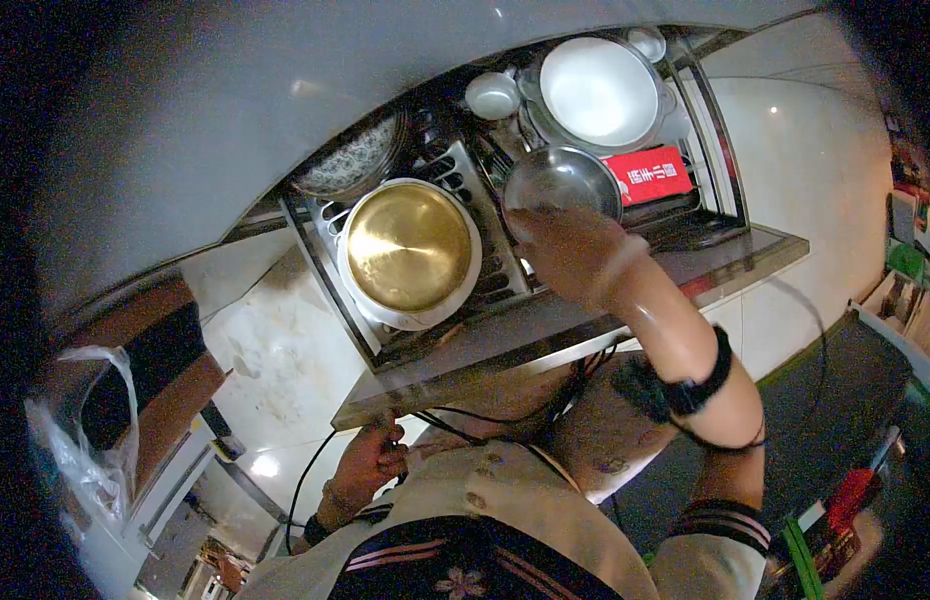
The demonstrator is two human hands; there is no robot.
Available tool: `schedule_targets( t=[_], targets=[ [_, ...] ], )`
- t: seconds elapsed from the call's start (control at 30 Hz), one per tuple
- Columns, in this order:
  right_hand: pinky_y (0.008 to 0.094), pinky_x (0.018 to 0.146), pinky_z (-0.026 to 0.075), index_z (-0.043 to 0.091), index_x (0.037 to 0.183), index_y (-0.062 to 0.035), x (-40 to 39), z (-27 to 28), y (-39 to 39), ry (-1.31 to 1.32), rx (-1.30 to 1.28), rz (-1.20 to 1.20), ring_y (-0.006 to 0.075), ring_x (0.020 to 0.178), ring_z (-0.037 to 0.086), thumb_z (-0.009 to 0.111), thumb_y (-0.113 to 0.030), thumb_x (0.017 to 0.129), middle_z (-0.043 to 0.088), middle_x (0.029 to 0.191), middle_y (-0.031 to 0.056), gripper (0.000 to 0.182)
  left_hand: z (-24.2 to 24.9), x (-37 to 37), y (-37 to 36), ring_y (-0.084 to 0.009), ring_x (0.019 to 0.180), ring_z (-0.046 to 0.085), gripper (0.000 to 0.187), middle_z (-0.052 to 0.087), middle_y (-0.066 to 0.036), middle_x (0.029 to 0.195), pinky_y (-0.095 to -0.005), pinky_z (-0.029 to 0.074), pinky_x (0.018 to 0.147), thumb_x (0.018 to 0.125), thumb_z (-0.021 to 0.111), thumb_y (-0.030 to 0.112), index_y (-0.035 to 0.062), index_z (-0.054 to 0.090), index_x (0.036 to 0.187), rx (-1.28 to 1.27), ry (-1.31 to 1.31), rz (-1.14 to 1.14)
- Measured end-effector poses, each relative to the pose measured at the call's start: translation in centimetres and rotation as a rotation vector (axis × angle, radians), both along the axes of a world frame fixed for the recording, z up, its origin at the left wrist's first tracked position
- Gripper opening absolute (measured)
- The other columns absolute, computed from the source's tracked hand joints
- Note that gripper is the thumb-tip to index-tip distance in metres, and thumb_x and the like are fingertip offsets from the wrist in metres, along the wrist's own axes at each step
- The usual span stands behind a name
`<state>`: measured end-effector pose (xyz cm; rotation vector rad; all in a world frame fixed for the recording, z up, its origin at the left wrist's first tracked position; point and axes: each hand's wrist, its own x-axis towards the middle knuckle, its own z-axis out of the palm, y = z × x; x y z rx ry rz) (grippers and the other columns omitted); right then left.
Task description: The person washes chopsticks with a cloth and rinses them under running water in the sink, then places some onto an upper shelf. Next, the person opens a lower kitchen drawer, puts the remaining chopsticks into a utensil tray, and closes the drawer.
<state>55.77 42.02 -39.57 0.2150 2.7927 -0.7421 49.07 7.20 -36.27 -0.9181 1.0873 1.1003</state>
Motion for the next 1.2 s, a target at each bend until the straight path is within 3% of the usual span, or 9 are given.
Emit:
schedule_targets(
  t=[0.17, 0.57, 0.6, 0.63, 0.8, 0.9, 1.07, 1.17, 1.2],
  targets=[
    [0.0398, 0.088, 0.038, 0.041, 0.122, -0.0140, -2.4, -3.5, -1.6, -0.529, 0.186, 0.184, 0.0303, 0.104, 0.050, 0.045, -0.013, 0.080, 0.047, 0.119, 0.0156, 0.042, 1.2, -0.3, 1.8, -0.0035, 0.050, 0.026, 0.018, 0.035, 0.003, 0.069, -0.0169, 0.024, 0.043, 0.091, 0.040, 0.030, 0.0128, 0.039, 0.084, -0.086, 0.052, -0.078],
    [0.0374, 0.071, 0.048, 0.046, 0.117, -0.0167, -0.4, -6.1, -1.9, -0.573, 0.248, 0.051, 0.0294, 0.086, 0.059, 0.039, -0.010, 0.081, 0.055, 0.100, 0.0150, 0.037, -0.2, 0.0, 0.9, -0.0046, 0.043, 0.031, 0.020, 0.044, 0.001, 0.066, -0.0174, 0.026, 0.037, 0.085, 0.053, 0.028, 0.0110, 0.044, 0.088, -0.068, 0.058, -0.022],
    [0.0354, 0.061, 0.049, 0.053, 0.104, -0.0140, 1.5, -8.3, -1.5, -0.188, 0.452, 0.102, 0.0271, 0.076, 0.060, 0.042, -0.010, 0.079, 0.059, 0.090, 0.0121, 0.028, -0.3, 0.0, 0.9, -0.0048, 0.043, 0.031, 0.019, 0.045, 0.001, 0.066, -0.0176, 0.026, 0.037, 0.085, 0.053, 0.028, 0.0107, 0.045, 0.088, -0.056, 0.072, -0.048],
    [0.0358, 0.060, 0.048, 0.054, 0.101, -0.0138, 1.7, -8.1, -1.0, -0.178, 0.453, 0.064, 0.0267, 0.075, 0.060, 0.043, -0.010, 0.078, 0.059, 0.087, 0.0119, 0.026, -0.3, -0.1, 0.8, -0.0049, 0.043, 0.031, 0.019, 0.045, 0.001, 0.066, -0.0177, 0.026, 0.037, 0.085, 0.053, 0.028, 0.0104, 0.045, 0.087, -0.047, 0.080, -0.077],
    [0.0383, 0.057, 0.047, 0.057, 0.093, -0.0131, 2.7, -2.4, 3.7, -0.345, 0.512, 0.034, 0.0272, 0.067, 0.059, 0.048, -0.009, 0.073, 0.059, 0.071, 0.0106, 0.022, -0.4, -0.2, 0.6, -0.0045, 0.046, 0.028, 0.023, 0.040, 0.002, 0.068, -0.0185, 0.024, 0.041, 0.088, 0.046, 0.033, 0.0120, 0.040, 0.082, -0.028, 0.048, -0.126],
    [0.0407, 0.055, 0.040, 0.045, 0.073, -0.0076, 3.9, 2.1, 6.1, -0.159, 0.200, -0.105, 0.0334, 0.062, 0.053, 0.051, 0.000, 0.065, 0.053, 0.063, 0.0128, 0.012, -0.2, 0.0, 0.7, -0.0049, 0.045, 0.029, 0.020, 0.043, 0.001, 0.068, -0.0184, 0.025, 0.039, 0.087, 0.048, 0.030, 0.0111, 0.043, 0.083, -0.048, 0.046, -0.073],
    [0.0402, 0.057, 0.039, 0.043, 0.072, -0.0059, 5.6, 5.8, 6.3, -0.208, 0.150, -0.122, 0.0340, 0.066, 0.052, 0.052, 0.004, 0.059, 0.050, 0.065, 0.0153, 0.019, -0.4, -0.2, 0.7, -0.0057, 0.044, 0.032, 0.017, 0.049, 0.000, 0.068, -0.0187, 0.026, 0.039, 0.085, 0.053, 0.025, 0.0099, 0.047, 0.085, -0.132, -0.004, -0.005],
    [0.0380, 0.057, 0.038, 0.040, 0.072, -0.0041, 5.3, 8.6, 5.8, -0.053, 0.080, -0.310, 0.0330, 0.065, 0.049, 0.050, 0.008, 0.059, 0.046, 0.064, 0.0138, 0.021, 0.6, -0.4, 1.4, -0.0046, 0.044, 0.030, 0.030, 0.038, 0.002, 0.059, -0.0182, 0.024, 0.039, 0.087, 0.044, 0.041, 0.0118, 0.041, 0.079, 0.007, 0.209, -0.373],
    [0.0366, 0.058, 0.038, 0.041, 0.073, -0.0026, 4.3, 9.7, 5.8, 0.017, 0.102, -0.288, 0.0316, 0.065, 0.047, 0.047, 0.010, 0.061, 0.043, 0.063, 0.0120, 0.018, 0.7, -0.4, 1.3, -0.0052, 0.045, 0.031, 0.025, 0.042, 0.002, 0.062, -0.0184, 0.024, 0.039, 0.086, 0.047, 0.036, 0.0112, 0.043, 0.081, -0.012, 0.151, -0.281]
  ],
)
